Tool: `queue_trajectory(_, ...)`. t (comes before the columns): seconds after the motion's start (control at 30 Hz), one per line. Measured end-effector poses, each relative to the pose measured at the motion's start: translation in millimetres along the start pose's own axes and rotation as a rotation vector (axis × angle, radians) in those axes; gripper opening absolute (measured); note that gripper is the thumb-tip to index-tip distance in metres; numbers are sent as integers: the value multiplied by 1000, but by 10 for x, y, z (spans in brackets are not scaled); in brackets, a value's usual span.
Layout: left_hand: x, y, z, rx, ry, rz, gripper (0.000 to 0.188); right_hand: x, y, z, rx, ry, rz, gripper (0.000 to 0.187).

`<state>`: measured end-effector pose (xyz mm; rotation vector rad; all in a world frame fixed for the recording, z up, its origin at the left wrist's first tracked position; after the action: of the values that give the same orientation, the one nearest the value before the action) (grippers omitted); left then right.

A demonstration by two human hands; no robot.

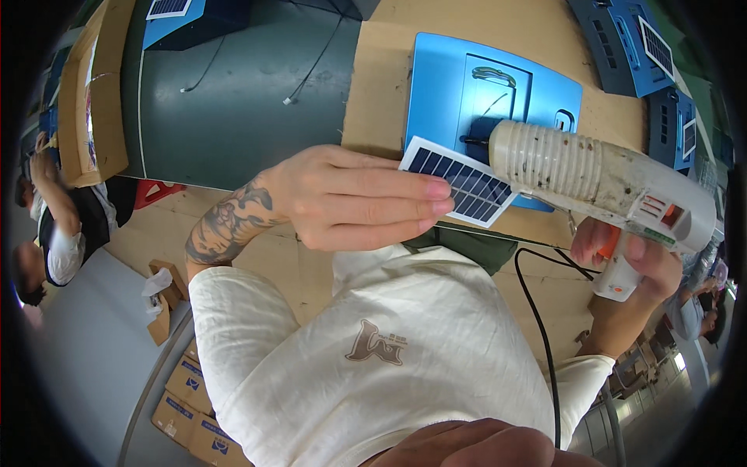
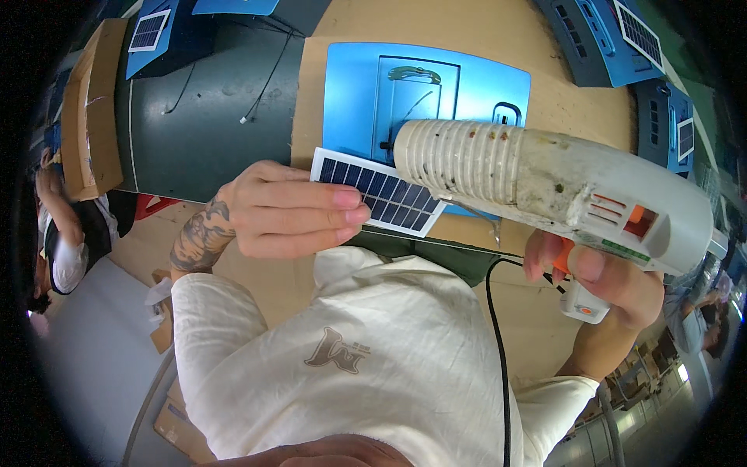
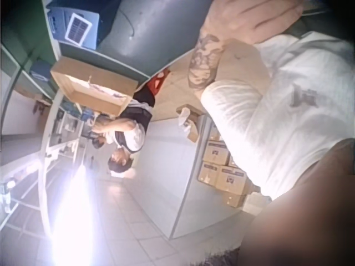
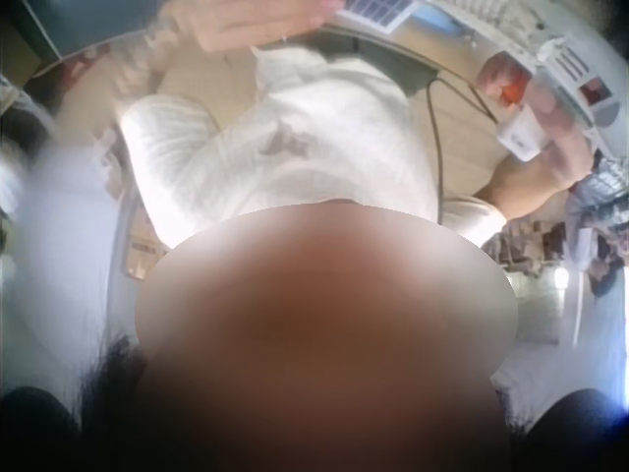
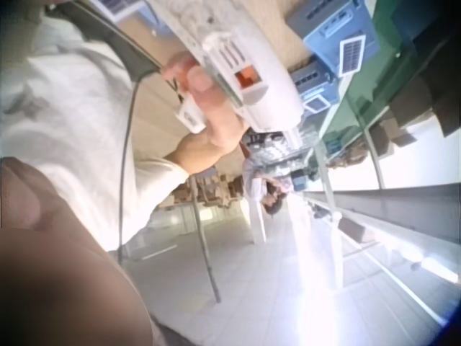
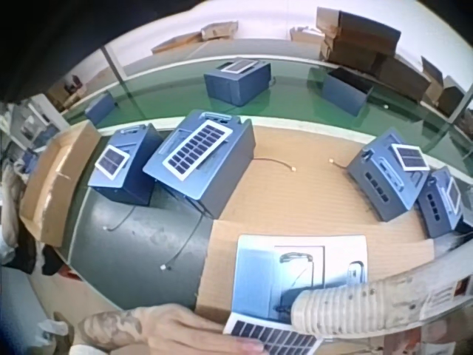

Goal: Use a hot glue gun to attach small solar panels to blue plastic enclosures on an assembly line.

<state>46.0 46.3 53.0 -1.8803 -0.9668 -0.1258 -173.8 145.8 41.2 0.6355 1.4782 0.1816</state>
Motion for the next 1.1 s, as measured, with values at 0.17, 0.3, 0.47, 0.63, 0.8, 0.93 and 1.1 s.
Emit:
queue_trajectory(0.17, 6, 21, 0, 24, 12, 11, 10, -72, 22, 24, 47, -12, -45, 45)
queue_trajectory(0.3, 9, 25, -8, 33, 14, 12, 10, -120, 34, -12, 27, 54, -89, 41)
queue_trajectory(0.47, 10, 26, -4, 48, 33, 9, 11, -206, 6, 69, -96, 112, -147, 37)
queue_trajectory(0.63, 22, 33, -10, 56, 28, 15, 12, -300, -11, 56, -24, 206, -137, 37)
queue_trajectory(0.8, 19, 21, -47, 86, 26, -5, 11, -344, -26, 53, -60, 223, -116, 32)
queue_trajectory(0.93, 8, 24, -51, 91, 42, -7, 11, -362, -23, 41, -62, 297, -119, 25)
queue_trajectory(1.1, -1, 2, -42, 94, 39, 1, 11, -418, 23, 22, -50, 369, -99, 24)
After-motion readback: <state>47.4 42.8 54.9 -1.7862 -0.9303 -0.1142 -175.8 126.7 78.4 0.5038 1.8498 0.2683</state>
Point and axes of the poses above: each hand's wrist, its own y-axis away from the middle knuckle, its own z-axis out of the palm, x = y × z, the point moved 10 cm from there along -y, towards the middle knuckle, and after that the axes turned 13 degrees about y, right-handed, at the moved point
